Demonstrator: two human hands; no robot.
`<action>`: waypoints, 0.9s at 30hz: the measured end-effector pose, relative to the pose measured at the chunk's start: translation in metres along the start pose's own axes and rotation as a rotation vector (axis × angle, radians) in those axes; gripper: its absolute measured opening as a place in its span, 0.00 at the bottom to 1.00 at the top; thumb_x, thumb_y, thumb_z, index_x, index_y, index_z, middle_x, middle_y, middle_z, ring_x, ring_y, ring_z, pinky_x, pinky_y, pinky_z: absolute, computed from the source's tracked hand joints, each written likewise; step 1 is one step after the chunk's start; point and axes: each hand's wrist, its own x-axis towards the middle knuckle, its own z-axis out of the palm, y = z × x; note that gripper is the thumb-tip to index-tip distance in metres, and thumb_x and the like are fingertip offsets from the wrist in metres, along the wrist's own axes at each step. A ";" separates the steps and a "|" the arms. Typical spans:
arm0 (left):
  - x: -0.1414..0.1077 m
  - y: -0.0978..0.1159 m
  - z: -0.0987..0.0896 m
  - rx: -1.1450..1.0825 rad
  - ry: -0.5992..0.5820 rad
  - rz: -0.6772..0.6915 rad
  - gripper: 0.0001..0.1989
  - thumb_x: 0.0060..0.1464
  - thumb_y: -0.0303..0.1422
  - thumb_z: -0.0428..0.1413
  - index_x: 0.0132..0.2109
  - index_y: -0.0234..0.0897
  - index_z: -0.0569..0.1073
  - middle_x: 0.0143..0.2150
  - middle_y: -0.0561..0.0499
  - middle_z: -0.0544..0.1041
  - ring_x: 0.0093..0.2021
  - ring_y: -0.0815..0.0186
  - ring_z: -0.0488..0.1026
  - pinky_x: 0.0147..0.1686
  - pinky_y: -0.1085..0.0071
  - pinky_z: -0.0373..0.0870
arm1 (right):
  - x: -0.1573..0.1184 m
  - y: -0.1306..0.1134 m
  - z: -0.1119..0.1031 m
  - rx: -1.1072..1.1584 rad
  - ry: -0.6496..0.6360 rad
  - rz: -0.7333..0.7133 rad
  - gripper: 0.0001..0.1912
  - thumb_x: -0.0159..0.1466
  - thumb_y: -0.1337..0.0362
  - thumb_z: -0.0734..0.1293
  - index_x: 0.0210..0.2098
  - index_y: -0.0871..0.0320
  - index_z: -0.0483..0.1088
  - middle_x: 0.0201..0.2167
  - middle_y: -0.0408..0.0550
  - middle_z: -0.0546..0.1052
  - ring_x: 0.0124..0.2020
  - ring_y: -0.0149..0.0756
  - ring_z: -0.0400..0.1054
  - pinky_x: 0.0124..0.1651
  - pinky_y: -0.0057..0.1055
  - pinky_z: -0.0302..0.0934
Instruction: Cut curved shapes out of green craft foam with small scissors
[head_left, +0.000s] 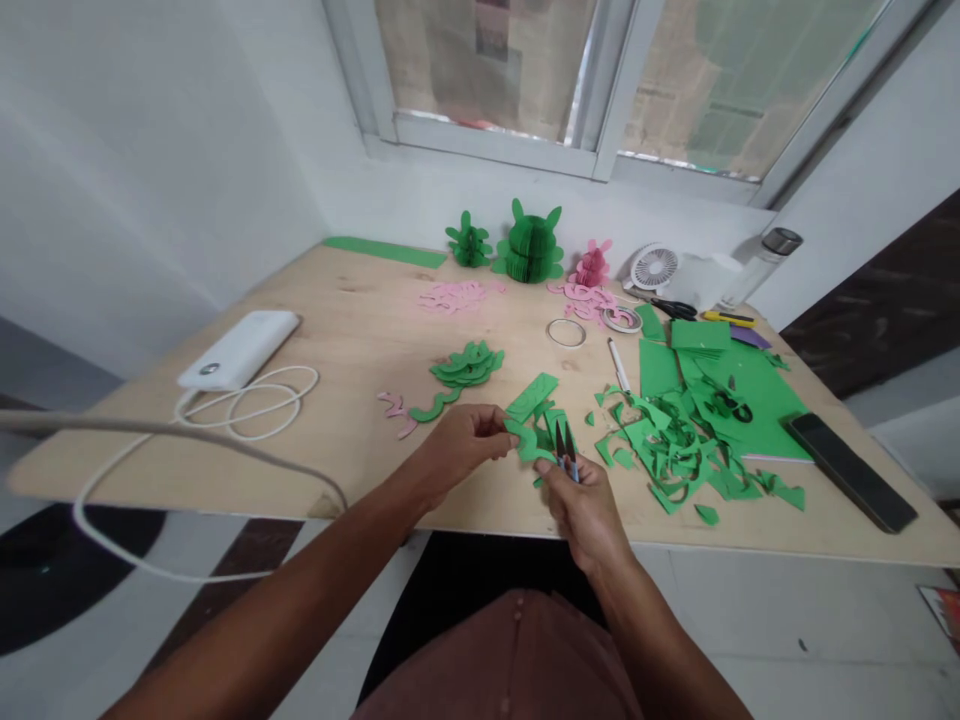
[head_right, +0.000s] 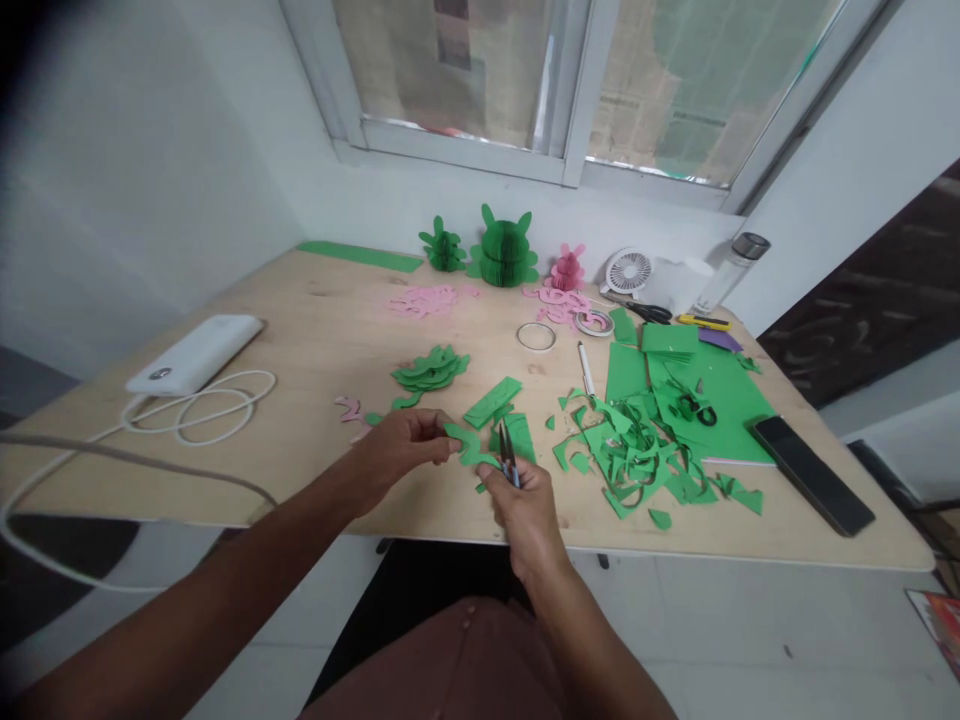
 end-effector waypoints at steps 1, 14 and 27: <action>-0.001 0.000 0.001 -0.004 0.008 0.009 0.07 0.41 0.34 0.59 0.26 0.34 0.71 0.23 0.56 0.70 0.26 0.72 0.65 0.30 0.73 0.61 | 0.000 0.000 -0.001 -0.016 -0.011 0.005 0.19 0.48 0.54 0.74 0.20 0.57 0.63 0.12 0.30 0.48 0.14 0.22 0.36 0.16 0.25 0.31; -0.008 0.006 0.009 0.004 -0.085 -0.019 0.08 0.40 0.35 0.60 0.26 0.36 0.69 0.22 0.55 0.72 0.26 0.70 0.68 0.30 0.72 0.64 | 0.006 -0.022 -0.011 -0.285 -0.031 -0.185 0.14 0.50 0.55 0.73 0.25 0.61 0.74 0.14 0.37 0.59 0.18 0.25 0.45 0.19 0.26 0.40; -0.015 -0.001 0.011 -0.072 0.050 -0.006 0.07 0.44 0.34 0.59 0.28 0.35 0.71 0.24 0.55 0.73 0.27 0.70 0.70 0.31 0.72 0.66 | 0.002 -0.011 -0.001 0.086 0.058 -0.030 0.17 0.44 0.55 0.76 0.24 0.59 0.68 0.12 0.32 0.55 0.12 0.21 0.42 0.14 0.23 0.35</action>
